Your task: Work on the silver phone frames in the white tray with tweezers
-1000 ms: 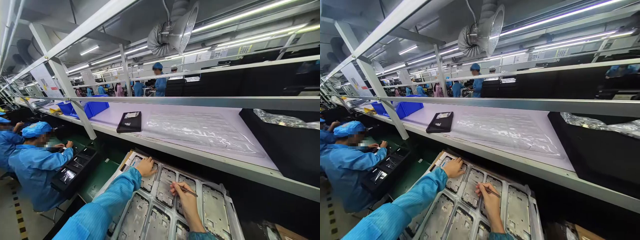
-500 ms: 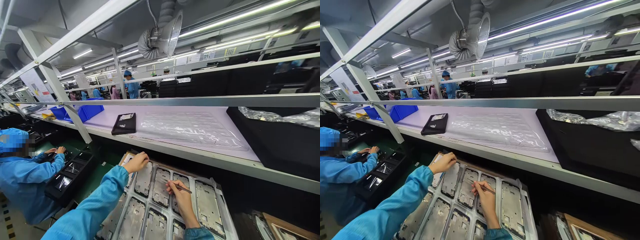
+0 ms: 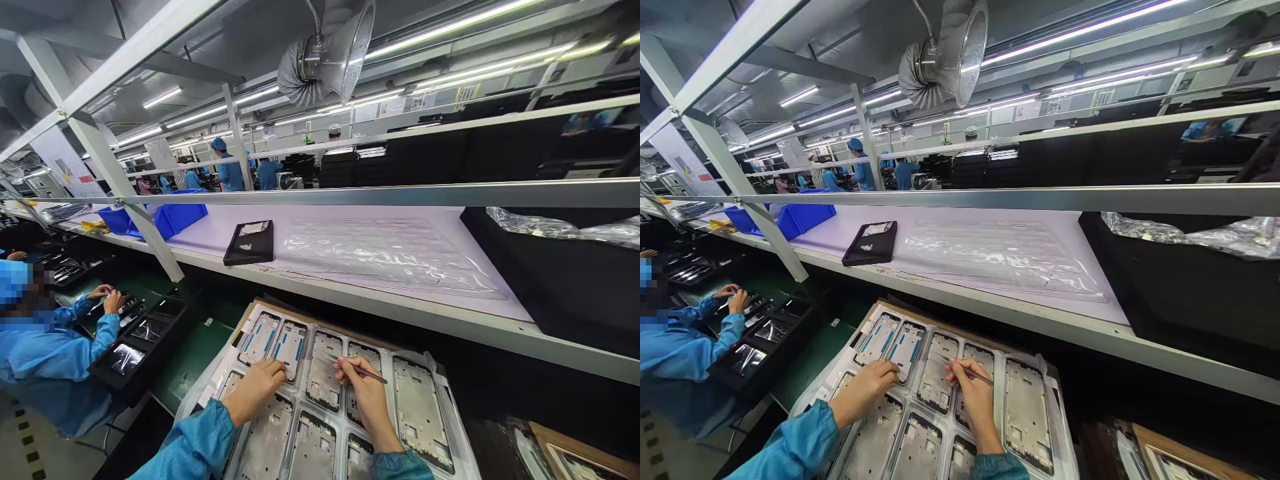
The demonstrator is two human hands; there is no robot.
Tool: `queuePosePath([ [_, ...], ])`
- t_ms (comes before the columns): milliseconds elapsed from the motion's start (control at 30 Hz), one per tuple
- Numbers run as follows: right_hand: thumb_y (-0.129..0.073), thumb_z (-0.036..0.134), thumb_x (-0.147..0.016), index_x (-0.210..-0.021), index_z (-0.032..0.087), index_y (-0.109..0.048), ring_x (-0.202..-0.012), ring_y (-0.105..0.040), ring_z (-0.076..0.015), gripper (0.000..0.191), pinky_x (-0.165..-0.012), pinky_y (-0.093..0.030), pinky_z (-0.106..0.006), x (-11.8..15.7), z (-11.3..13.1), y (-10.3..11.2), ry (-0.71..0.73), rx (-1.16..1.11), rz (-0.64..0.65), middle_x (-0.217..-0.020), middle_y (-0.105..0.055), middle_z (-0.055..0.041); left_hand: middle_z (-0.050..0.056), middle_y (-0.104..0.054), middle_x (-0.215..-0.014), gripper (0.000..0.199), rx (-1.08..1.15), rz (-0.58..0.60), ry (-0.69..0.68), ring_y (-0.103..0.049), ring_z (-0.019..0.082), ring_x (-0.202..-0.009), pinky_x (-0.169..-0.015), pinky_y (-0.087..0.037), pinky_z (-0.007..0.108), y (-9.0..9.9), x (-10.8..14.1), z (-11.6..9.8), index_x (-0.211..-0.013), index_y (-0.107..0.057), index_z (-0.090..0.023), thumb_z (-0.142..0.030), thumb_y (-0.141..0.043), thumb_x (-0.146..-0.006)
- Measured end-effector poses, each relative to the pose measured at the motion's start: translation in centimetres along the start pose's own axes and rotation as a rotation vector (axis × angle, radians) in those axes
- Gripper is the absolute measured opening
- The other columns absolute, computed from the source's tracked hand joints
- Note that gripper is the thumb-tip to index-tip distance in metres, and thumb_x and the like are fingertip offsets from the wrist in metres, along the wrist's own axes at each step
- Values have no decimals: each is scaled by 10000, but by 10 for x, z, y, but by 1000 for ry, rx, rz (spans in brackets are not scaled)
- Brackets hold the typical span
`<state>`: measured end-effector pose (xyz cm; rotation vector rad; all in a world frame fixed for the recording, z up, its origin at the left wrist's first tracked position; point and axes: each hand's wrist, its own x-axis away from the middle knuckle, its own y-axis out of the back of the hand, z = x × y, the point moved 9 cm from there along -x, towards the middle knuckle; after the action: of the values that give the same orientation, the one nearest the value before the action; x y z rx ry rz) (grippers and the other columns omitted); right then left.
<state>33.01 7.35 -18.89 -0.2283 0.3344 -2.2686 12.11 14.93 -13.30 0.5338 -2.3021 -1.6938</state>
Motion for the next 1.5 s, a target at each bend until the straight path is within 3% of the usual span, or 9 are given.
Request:
queuePosePath([
  [133, -887, 656, -565, -658, 167, -702, -577, -608, -200, 530, -532, -505, -301, 0, 0, 0, -9, 14, -14, -673, -691, -95, 87, -663, -1251, 283, 159, 27, -69, -616, 240, -1146, -1027, -476, 389, -9, 4, -2, -1021, -704, -210, -180, -422, -1015],
  [233, -887, 668, -548, -654, 169, -701, -585, -615, -204, 543, -532, -509, -298, 2, 1, -1, -11, 36, -16, -661, -686, -91, 88, -617, -1349, 115, 230, 6, -28, -508, 268, -1325, -1137, -396, 411, -3, -8, 20, -1010, -728, -218, -232, -655, -922],
  [367, -874, 690, -543, -642, 162, -701, -573, -618, -205, 564, -512, -503, -295, 7, 7, -8, 0, 78, 4, -665, -692, -109, 149, -505, -1488, 584, 255, -35, 126, -365, 347, -1453, -1196, -331, 503, 2, -30, 64, -1255, -652, -196, -314, -866, -724],
  [433, -865, 703, -545, -630, 159, -701, -562, -620, -207, 575, -504, -501, -296, 6, 12, -15, 11, 109, 22, -664, -694, -118, 164, -459, -1527, 640, 262, -93, 193, -375, 326, -1454, -1193, -345, 492, 5, -44, 79, -1363, -570, -186, -366, -800, -793],
  [533, -850, 731, -546, -625, 157, -702, -559, -625, -214, 598, -506, -503, -305, -10, 21, -32, 39, 166, 76, -653, -691, -119, 187, -344, -1596, 516, 235, -202, 273, -303, 305, -1496, -1228, -280, 500, 9, -67, 90, -1432, -483, -146, -348, -564, -964],
  [667, -829, 775, -528, -614, 165, -683, -582, -638, -226, 633, -531, -505, -319, -52, 25, -67, 78, 233, 169, -651, -685, -111, 214, -339, -1589, 500, 174, -232, 342, -258, 376, -1504, -1229, -230, 571, 4, -88, 92, -1408, -500, -116, -328, -555, -959],
  [833, -770, 870, -460, -571, 184, -643, -557, -636, -239, 707, -507, -483, -326, -91, 3, -99, 66, 288, 242, -606, -664, -106, 172, -319, -1606, 437, 104, -212, 370, -235, 364, -1516, -1238, -210, 561, -2, -84, 88, -1385, -534, -181, -320, -521, -971],
  [1100, -726, 853, -558, -632, 200, -665, -617, -652, -254, 660, -553, -494, -337, -96, -28, -98, 35, 355, 284, -639, -676, -94, 132, -354, -1587, 432, 69, -186, 357, -271, 367, -1490, -1213, -242, 588, -5, -81, 88, -1369, -554, -237, -330, -540, -948],
  [1500, -669, 776, -704, -666, 212, -653, -654, -650, -249, 566, -642, -482, -349, -92, -24, -101, 122, 429, 320, -648, -676, -63, 118, -354, -1586, 421, -11, -155, 307, -278, 387, -1474, -1197, -226, 638, -4, -83, 79, -1376, -591, -285, -303, -548, -957],
])
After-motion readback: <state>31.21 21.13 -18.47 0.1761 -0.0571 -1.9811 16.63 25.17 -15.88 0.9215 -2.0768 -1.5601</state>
